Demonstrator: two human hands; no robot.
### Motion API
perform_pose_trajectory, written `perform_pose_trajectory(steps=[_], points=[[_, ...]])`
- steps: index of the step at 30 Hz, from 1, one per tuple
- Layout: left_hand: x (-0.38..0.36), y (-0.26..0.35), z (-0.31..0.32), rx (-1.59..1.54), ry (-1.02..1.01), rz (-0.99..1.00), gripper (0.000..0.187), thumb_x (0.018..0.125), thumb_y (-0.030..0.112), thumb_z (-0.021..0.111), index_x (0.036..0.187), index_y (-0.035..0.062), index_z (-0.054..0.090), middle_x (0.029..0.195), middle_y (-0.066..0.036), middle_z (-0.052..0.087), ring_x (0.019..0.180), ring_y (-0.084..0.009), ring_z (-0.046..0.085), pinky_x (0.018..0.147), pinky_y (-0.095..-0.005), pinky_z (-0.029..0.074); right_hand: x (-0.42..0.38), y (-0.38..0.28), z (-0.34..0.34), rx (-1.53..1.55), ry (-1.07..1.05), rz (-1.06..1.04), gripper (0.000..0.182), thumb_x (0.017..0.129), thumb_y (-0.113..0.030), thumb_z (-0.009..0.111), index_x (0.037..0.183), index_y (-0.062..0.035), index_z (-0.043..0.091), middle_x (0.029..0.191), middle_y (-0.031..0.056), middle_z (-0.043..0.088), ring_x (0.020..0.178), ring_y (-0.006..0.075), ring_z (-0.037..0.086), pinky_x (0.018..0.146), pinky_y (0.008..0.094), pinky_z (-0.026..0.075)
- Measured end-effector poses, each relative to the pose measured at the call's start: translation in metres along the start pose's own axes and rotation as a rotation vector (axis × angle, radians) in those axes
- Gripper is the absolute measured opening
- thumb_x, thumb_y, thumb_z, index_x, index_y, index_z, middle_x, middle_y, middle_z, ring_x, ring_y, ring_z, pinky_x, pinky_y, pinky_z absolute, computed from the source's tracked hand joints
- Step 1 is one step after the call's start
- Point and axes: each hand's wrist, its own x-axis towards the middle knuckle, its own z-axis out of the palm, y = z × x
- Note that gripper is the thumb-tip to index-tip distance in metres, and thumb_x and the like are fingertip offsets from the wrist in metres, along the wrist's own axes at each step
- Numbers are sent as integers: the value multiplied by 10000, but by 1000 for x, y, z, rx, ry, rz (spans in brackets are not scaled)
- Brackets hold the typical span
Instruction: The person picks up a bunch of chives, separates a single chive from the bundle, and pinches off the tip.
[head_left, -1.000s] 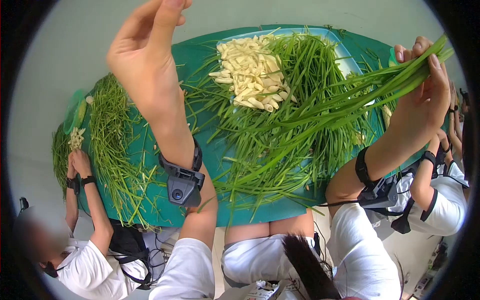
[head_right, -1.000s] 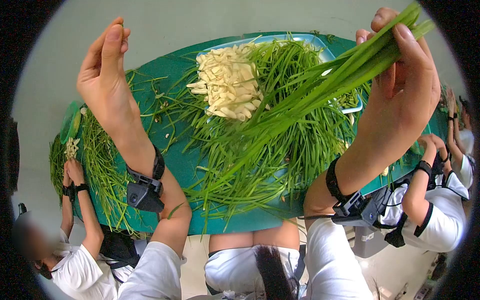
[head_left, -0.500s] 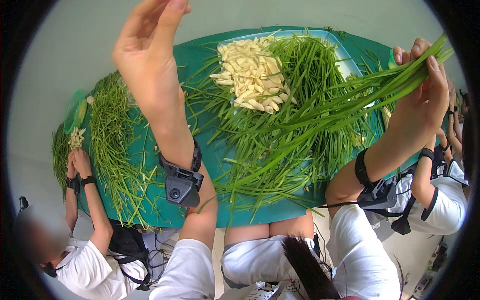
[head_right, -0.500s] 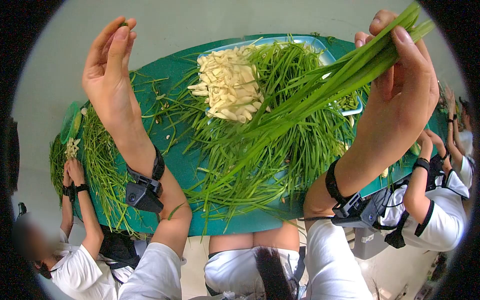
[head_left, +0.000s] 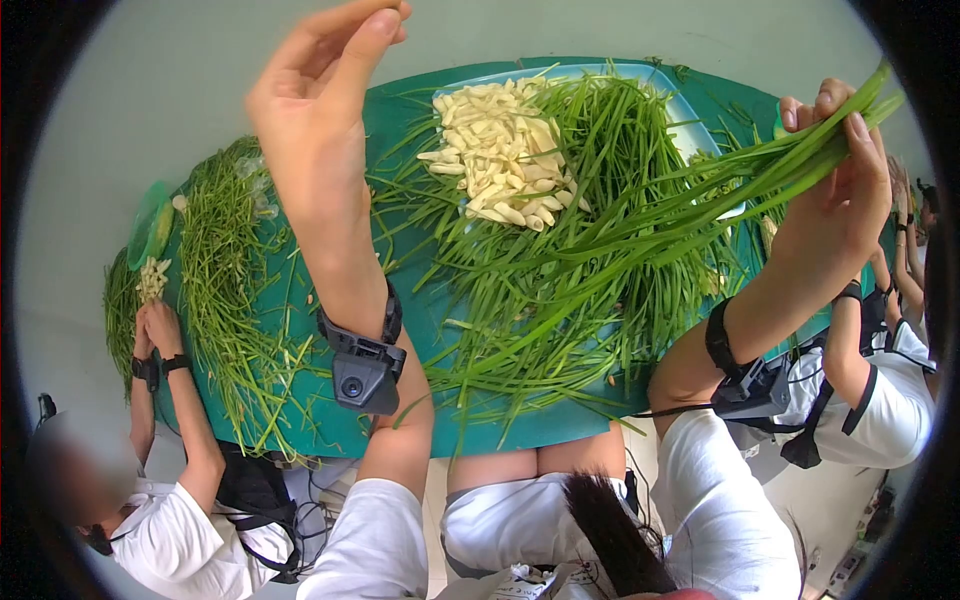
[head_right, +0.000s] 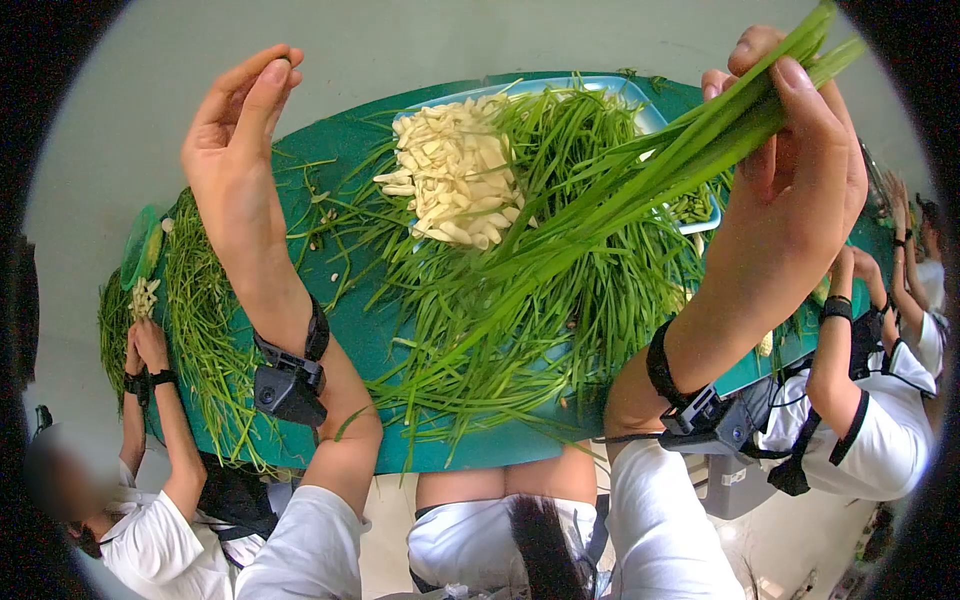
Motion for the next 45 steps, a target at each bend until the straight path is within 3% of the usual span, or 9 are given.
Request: perform_pose_trajectory(steps=[8,24,26,30,32,36,38,39,45], points=[[-4,6,6,-15,-29,-199,238,810,178,612,987,19,613,877,-57,619,693,-62,510,727,-192,412,-1,-2,-1,-38,-5,8,201,830,42,472,1023,7,516,978,199,551,795,227,599,709,302,524],[-2,11,2,88,-66,-141,192,778,139,636,915,5,644,893,-94,647,783,-118,563,812,-246,410,-1,-8,3,184,146,233,150,841,-39,492,963,30,545,992,195,552,805,232,600,727,297,513],[-2,10,3,66,-68,-132,191,779,116,631,927,-5,639,902,-106,646,837,-150,596,847,-257,405,-3,3,1,-120,33,-61,201,813,39,508,1014,36,512,989,192,553,786,232,603,715,294,518],[-2,2,2,34,-109,-93,191,783,102,623,938,-8,637,905,-111,644,873,-176,609,871,-266,400,-2,-4,20,-160,183,113,257,882,-207,405,939,37,458,961,128,445,749,179,410,756,349,359],[-2,2,4,13,-110,-95,204,792,104,614,962,-8,631,911,-119,643,886,-175,608,866,-259,406,-2,1,21,-424,25,-207,268,897,-198,411,1004,42,465,940,119,465,659,167,424,654,310,403],[-2,0,6,-40,-125,-166,221,801,113,608,986,-8,621,887,-111,643,828,-145,607,832,-240,419,-4,20,12,-498,117,-100,273,884,-218,456,972,32,519,778,58,482,554,91,378,526,209,340],[-2,-4,2,-22,-169,-223,240,803,137,613,996,-5,616,869,-97,641,758,-111,589,800,-225,425,-3,27,14,-731,-45,-77,98,818,-200,575,872,-118,576,676,40,519,550,87,509,573,249,514],[-2,-3,3,-23,-171,-222,240,803,137,613,996,-5,616,869,-97,641,758,-111,589,800,-225,425,14,-15,38,-83,-42,472,222,851,-199,450,766,-31,568,525,-44,399,442,46,304,407,169,250],[-4,5,10,85,-193,-206,258,794,174,630,980,-4,619,885,-88,637,766,-103,578,795,-222,421,11,-19,63,-285,100,487,202,822,-181,461,719,-34,554,554,-63,390,479,23,300,452,179,222]])
